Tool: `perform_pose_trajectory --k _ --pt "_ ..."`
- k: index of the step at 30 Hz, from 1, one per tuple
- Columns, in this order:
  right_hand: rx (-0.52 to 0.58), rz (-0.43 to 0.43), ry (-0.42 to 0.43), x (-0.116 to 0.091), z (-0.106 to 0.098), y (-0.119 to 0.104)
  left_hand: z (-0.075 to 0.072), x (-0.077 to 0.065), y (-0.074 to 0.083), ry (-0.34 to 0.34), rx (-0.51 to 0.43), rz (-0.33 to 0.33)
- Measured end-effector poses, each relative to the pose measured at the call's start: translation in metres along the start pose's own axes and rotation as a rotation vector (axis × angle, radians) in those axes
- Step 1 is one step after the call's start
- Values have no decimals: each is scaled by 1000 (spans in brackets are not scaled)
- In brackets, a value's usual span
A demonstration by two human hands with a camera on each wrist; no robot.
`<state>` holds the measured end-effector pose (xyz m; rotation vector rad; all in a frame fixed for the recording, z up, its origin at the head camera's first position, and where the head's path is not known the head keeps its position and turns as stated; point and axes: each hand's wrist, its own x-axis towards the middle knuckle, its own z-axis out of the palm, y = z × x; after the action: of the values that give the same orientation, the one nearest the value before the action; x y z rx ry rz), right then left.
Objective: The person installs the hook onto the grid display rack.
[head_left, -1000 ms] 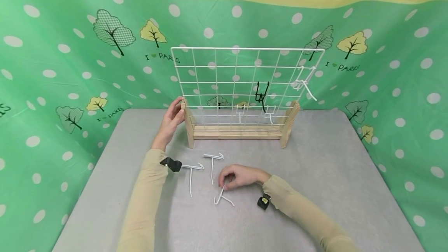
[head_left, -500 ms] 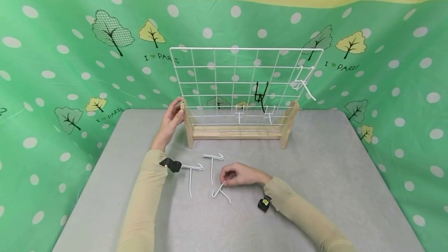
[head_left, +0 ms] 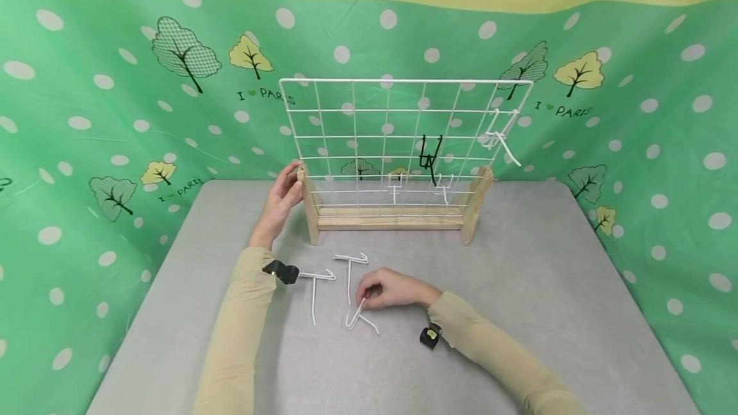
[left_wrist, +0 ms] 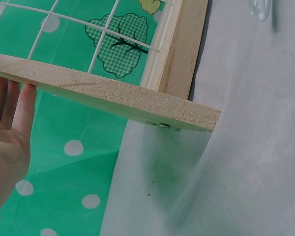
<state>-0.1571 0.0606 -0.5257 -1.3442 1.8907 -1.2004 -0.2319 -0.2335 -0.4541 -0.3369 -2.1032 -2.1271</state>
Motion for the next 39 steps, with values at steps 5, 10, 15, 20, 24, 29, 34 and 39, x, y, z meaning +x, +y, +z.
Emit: perform_pose_trajectory --k 5,10,15,20,24,29,34,39 --pt "-101 -44 -32 3 3 -2 0 0 0 1 -4 10" --pt "-119 -44 -46 4 3 -4 0 -1 0 -2 -2 8" --pt "-16 -29 -23 5 0 -6 -1 -1 0 -6 1 8" --pt "40 11 18 4 -3 -1 0 -1 4 -11 3 -6" --pt "46 50 76 3 -6 -2 0 0 5 -16 7 -15" --pt "64 75 213 2 -10 -3 -1 0 3 -12 -4 -18" --pt "89 87 318 0 -14 -12 0 -1 3 -7 -1 -16" --pt "96 104 332 -2 -21 -35 0 -1 1 -5 -7 -2"
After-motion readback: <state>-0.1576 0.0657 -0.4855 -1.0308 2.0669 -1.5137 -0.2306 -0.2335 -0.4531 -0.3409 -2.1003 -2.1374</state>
